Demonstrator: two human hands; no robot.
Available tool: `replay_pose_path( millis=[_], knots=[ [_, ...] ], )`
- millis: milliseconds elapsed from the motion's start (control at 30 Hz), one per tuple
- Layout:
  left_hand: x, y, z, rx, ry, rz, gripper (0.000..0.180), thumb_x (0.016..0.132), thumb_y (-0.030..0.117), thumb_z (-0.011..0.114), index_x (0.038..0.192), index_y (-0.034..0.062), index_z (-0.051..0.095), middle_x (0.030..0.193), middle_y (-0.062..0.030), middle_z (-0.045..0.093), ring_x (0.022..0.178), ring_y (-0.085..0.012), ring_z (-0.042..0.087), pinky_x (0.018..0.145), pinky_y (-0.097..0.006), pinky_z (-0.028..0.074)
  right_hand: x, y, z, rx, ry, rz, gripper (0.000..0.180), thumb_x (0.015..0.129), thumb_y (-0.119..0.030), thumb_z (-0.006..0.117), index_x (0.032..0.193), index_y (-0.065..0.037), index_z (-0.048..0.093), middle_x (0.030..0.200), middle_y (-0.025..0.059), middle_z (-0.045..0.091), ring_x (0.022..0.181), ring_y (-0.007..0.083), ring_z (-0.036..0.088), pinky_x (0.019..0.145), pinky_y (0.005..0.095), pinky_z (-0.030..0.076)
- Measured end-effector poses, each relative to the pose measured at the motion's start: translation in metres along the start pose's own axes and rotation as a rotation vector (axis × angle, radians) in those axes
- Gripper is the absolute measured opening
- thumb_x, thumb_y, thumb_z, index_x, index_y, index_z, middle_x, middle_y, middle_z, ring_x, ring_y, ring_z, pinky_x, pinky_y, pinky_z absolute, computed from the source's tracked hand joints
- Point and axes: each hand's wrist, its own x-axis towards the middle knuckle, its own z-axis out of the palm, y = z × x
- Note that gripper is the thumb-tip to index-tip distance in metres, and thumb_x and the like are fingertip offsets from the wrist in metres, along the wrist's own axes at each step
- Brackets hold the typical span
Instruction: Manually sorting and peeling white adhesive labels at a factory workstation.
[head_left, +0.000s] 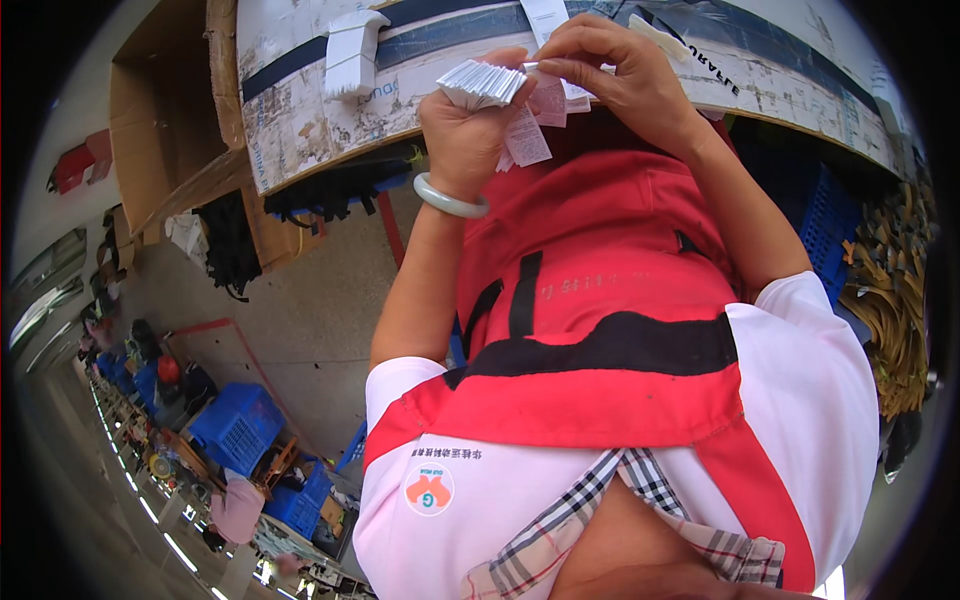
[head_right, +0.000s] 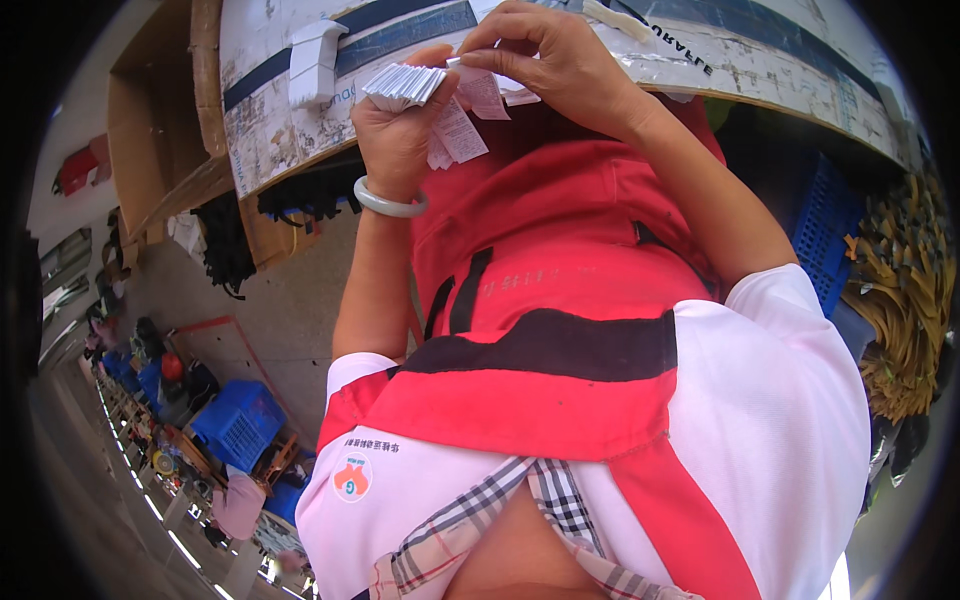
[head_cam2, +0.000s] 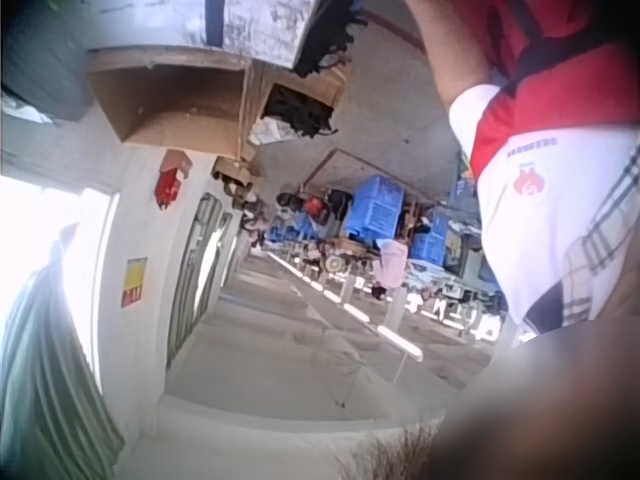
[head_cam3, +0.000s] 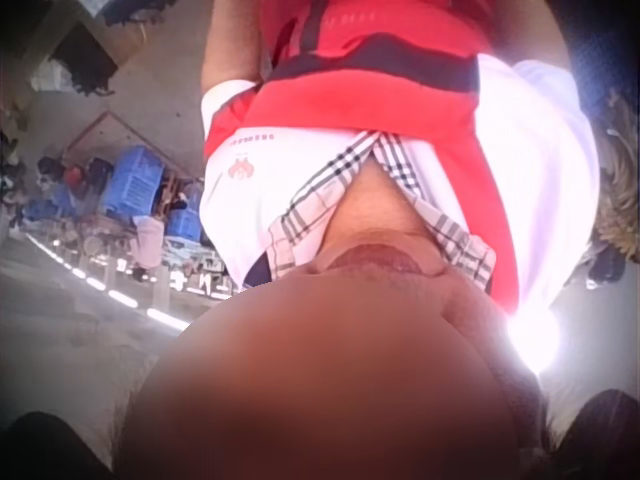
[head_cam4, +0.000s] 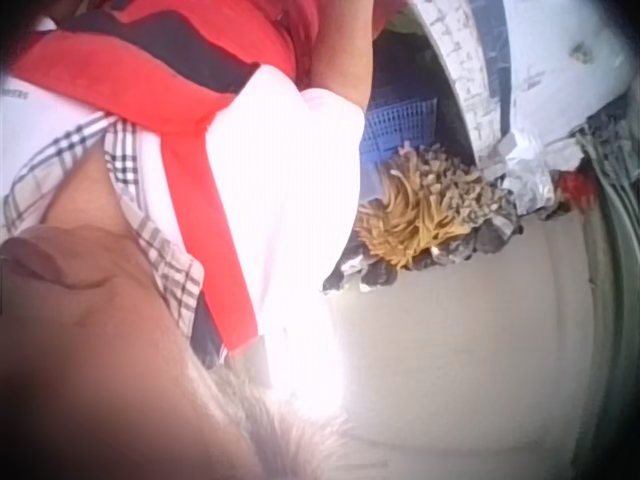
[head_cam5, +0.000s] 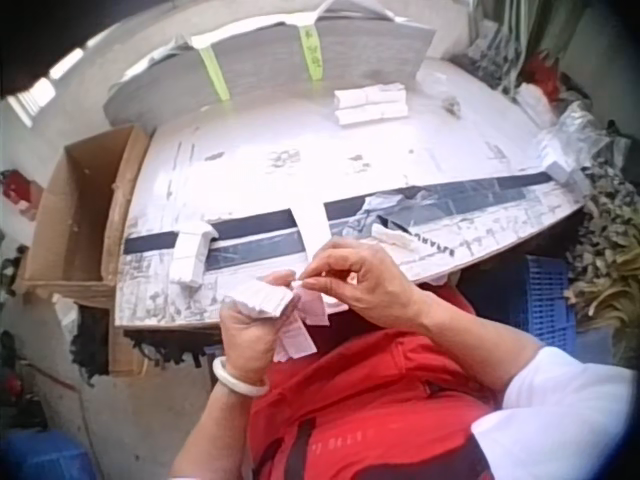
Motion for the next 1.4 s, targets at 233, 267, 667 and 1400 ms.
replay_pose_path(
  millis=[233, 267, 667, 1400],
  knots=[
    [-0.006, -0.001, -0.006, -0.031, 0.006, -0.075, 0.015, 0.085, 0.0, 0.069, 0.099, -0.0033, 0.07, 0.085, -0.0087, 0.07, 0.074, -0.0132, 0.067, 0.065, -0.025, 0.054, -0.008, 0.002, 0.004, 0.165, 0.032, 0.175, 0.019, 0.09, -0.016, 0.068, 0.104, -0.003, 0.068, 0.099, 0.0021, 0.064, 0.088, 0.0086, 0.058, 0.076, 0.0215, 0.048],
    [-0.007, -0.001, -0.006, -0.011, 0.0, -0.074, 0.015, 0.085, -0.001, 0.068, 0.1, -0.0033, 0.07, 0.085, -0.0091, 0.071, 0.074, -0.0136, 0.068, 0.066, -0.026, 0.055, -0.008, 0.002, 0.004, 0.137, 0.026, 0.146, 0.02, 0.09, -0.016, 0.068, 0.105, -0.003, 0.067, 0.099, 0.0022, 0.064, 0.087, 0.0083, 0.058, 0.076, 0.0216, 0.048],
    [-0.01, -0.01, -0.005, -0.069, -0.027, -0.093, 0.019, 0.085, 0.001, 0.071, 0.103, -0.0013, 0.07, 0.09, -0.0092, 0.071, 0.076, -0.0146, 0.068, 0.068, -0.027, 0.057, -0.015, 0.005, 0.003, -0.001, -0.02, 0.08, 0.018, 0.089, -0.012, 0.068, 0.102, 0.0, 0.068, 0.091, 0.0032, 0.066, 0.08, 0.0081, 0.061, 0.075, 0.0222, 0.051],
    [-0.017, -0.013, -0.003, -0.069, -0.055, -0.145, 0.017, 0.087, 0.001, 0.067, 0.103, -0.0051, 0.066, 0.087, -0.0129, 0.07, 0.074, -0.0177, 0.07, 0.066, -0.027, 0.057, -0.017, 0.006, 0.01, 0.251, -0.044, 0.238, 0.018, 0.09, -0.019, 0.069, 0.092, -0.001, 0.066, 0.075, 0.0001, 0.061, 0.067, 0.0053, 0.055, 0.058, 0.0203, 0.045]
  ],
)
